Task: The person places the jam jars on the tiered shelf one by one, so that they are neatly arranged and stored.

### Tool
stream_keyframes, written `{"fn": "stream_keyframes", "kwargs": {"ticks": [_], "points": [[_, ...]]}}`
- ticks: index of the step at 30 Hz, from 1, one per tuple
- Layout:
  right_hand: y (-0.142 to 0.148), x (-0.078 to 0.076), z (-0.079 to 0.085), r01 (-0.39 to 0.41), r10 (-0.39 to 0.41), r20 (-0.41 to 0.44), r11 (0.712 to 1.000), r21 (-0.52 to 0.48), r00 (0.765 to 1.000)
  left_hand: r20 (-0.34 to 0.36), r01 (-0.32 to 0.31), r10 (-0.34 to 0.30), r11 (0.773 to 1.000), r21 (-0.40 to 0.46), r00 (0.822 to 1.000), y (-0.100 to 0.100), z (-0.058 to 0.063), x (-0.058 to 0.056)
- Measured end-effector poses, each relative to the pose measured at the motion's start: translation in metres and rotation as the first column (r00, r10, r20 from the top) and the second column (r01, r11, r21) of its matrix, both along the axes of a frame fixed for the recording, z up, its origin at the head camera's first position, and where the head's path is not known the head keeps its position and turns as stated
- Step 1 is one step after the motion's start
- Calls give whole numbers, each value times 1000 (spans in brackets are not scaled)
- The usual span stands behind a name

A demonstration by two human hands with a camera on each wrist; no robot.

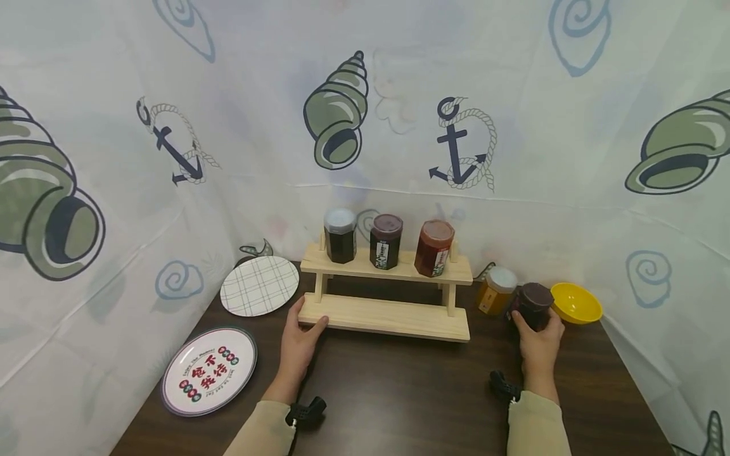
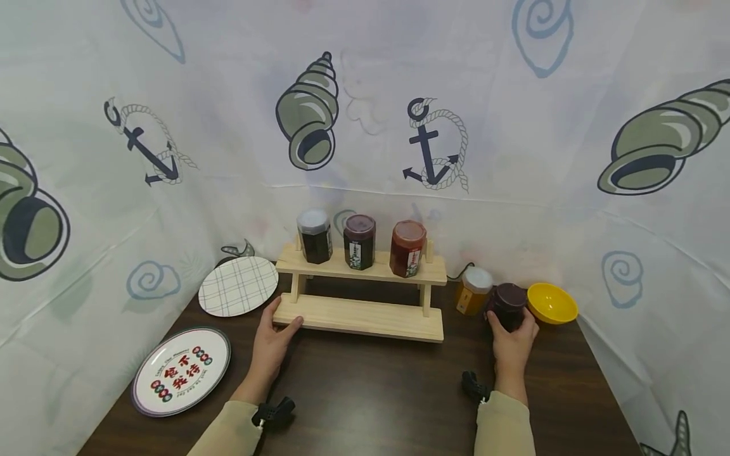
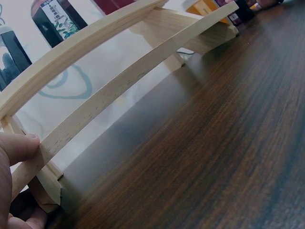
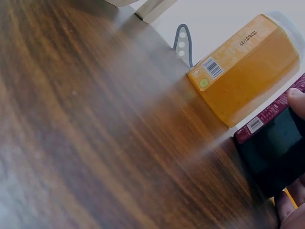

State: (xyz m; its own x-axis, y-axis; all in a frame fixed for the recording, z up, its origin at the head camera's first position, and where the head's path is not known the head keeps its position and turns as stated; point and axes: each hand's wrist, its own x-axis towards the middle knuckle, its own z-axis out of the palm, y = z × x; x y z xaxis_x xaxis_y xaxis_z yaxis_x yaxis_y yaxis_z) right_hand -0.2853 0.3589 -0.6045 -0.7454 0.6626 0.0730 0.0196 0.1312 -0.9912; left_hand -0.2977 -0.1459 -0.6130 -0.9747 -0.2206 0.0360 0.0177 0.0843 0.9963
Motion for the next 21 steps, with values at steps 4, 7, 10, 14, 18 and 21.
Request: {"fn": "stream_keyframes", "kwargs": {"ticks": [4,7,10,14,18,21], "points": [[1,-1,1,-22,20,-25,997,-80,999,-5,-4,4,1000,-9,1000,0,-3,0],[1,0,1,-9,6,-33,995,-95,999,0,-3,3,1000,-8,1000,1,-2,1],[1,0,2,17,-20,-27,996,-93,999,11,-4,4,1000,-8,1000,1,0,1],[-2,1,3,68,-71,-28,994,-84,997,18,-8,8,1000,-15,1000,1,1,0],[-4,2,4,133,-142,-118,988,-77,983,13,-4,4,1000,-25,1000,0,0,0],[-5,3,5,177,-188,-205,982,-67,961,3,0,0,1000,-24,1000,-2,0,0]]}}
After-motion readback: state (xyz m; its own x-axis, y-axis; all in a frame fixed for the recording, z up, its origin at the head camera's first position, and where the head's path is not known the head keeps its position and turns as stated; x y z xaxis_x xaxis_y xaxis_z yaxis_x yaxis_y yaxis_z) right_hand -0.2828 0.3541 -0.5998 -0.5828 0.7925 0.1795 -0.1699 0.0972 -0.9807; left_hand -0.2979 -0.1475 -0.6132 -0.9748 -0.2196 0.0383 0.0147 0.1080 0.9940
